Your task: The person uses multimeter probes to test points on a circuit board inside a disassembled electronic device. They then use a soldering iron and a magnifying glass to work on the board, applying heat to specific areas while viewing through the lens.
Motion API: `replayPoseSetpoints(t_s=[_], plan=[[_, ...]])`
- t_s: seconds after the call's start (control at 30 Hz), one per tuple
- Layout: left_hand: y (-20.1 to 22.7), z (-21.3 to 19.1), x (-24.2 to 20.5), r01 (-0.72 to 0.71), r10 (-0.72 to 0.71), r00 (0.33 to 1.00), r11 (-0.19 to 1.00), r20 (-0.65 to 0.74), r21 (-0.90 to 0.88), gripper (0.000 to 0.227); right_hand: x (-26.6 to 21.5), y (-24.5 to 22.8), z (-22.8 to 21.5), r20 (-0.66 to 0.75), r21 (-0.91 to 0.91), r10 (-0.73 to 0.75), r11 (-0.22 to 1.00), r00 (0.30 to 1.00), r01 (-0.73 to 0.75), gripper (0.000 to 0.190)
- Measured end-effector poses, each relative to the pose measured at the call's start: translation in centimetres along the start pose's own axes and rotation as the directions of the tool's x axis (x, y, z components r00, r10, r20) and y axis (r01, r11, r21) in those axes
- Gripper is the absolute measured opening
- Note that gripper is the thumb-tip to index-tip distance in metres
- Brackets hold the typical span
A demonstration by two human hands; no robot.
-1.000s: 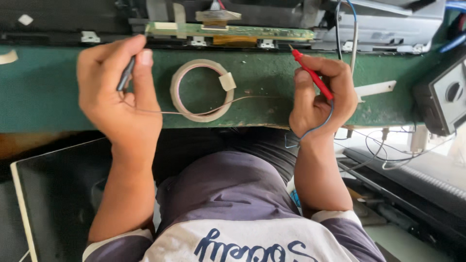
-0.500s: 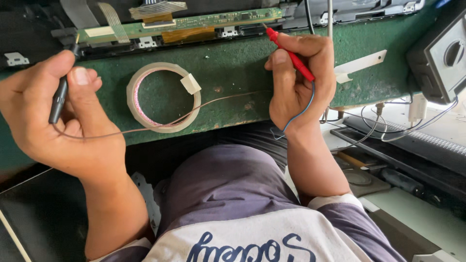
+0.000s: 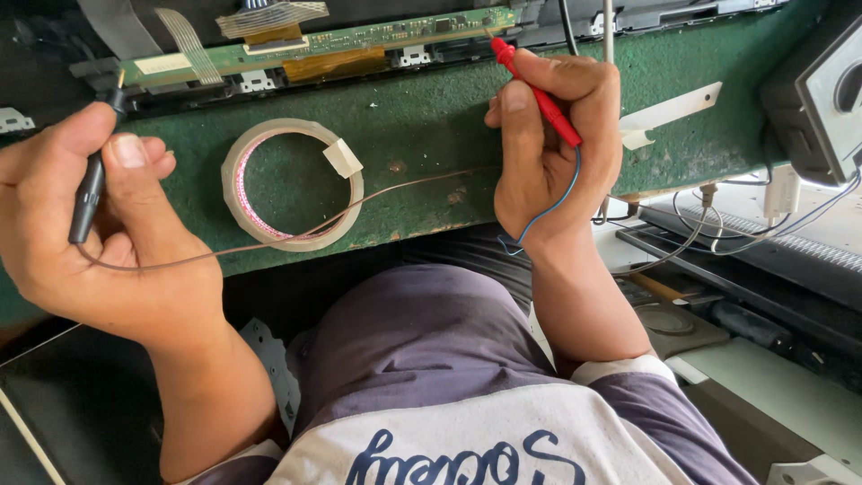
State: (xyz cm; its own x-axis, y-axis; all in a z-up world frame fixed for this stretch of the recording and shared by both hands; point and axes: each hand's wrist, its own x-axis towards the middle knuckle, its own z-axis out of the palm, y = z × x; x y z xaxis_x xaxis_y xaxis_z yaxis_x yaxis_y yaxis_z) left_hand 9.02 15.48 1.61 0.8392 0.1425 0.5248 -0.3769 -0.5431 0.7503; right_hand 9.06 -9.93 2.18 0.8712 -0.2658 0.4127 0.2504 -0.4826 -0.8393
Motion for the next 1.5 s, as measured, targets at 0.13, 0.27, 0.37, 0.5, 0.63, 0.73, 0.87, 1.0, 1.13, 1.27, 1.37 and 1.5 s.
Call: replayPoseSetpoints(t_s=[0.13,0.27,0.37,0.5,0.63,0.73,0.87,1.0,1.13,1.27,1.37,1.5], plan=[[-0.03,0.01,-0.03,0.02,-0.02,1.0,1.0,0.002,0.009,0.011,-0.07,0.08,0.09,-0.008,0.015,0.021,1.0,1.0,-0.021,0.011],[0.06,0.08,0.04,0.021,-0.021,1.0,1.0,0.0,0.022,0.013,-0.03,0.26,0.19,-0.007,0.033,0.032,0.999,0.999,-0.032,0.012],[0.01,0.05,0.01,0.015,-0.015,1.0,0.999,0.003,0.033,0.014,0.05,0.25,0.2,-0.001,0.029,0.026,0.999,1.0,-0.026,0.012],[-0.17,0.03,-0.04,0.013,-0.013,1.0,0.999,0.003,0.03,0.014,0.11,0.42,0.27,0.008,0.043,0.029,0.999,1.0,-0.029,0.011],[0.09,0.04,-0.01,0.021,-0.022,1.0,0.999,0.004,0.028,0.014,0.21,0.16,0.23,0.021,0.022,0.006,1.0,1.0,-0.007,0.012],[0.2,0.07,0.05,0.025,-0.026,1.0,1.0,0.007,0.018,0.014,0.25,0.03,0.24,0.012,0.003,0.016,1.0,1.0,-0.016,0.012],[0.2,0.1,0.03,0.02,-0.02,1.0,1.0,0.004,0.016,0.012,0.3,-0.04,0.14,0.021,-0.001,0.038,0.999,0.999,-0.038,0.013],[0.09,0.02,-0.06,0.039,-0.039,0.999,0.999,0.004,0.005,0.012,0.22,-0.07,0.02,0.02,-0.018,0.08,0.997,0.997,-0.08,0.014],[0.11,0.07,0.0,0.021,-0.021,1.0,1.0,0.003,0.002,0.012,0.29,0.07,0.01,0.019,0.0,0.046,0.999,0.999,-0.046,0.015],[0.13,0.07,-0.07,0.022,-0.022,1.0,1.0,-0.005,0.0,0.012,0.32,-0.04,0.01,0.024,0.004,0.056,0.998,0.998,-0.056,0.014],[0.06,0.06,-0.1,0.018,-0.018,1.0,1.0,-0.012,0.006,0.012,0.31,-0.05,0.02,0.022,0.001,0.067,0.998,0.998,-0.067,0.014],[0.02,0.01,-0.04,0.004,-0.004,1.0,1.0,-0.003,0.007,0.011,0.33,0.04,0.04,0.026,0.004,0.055,0.998,0.998,-0.055,0.013]])
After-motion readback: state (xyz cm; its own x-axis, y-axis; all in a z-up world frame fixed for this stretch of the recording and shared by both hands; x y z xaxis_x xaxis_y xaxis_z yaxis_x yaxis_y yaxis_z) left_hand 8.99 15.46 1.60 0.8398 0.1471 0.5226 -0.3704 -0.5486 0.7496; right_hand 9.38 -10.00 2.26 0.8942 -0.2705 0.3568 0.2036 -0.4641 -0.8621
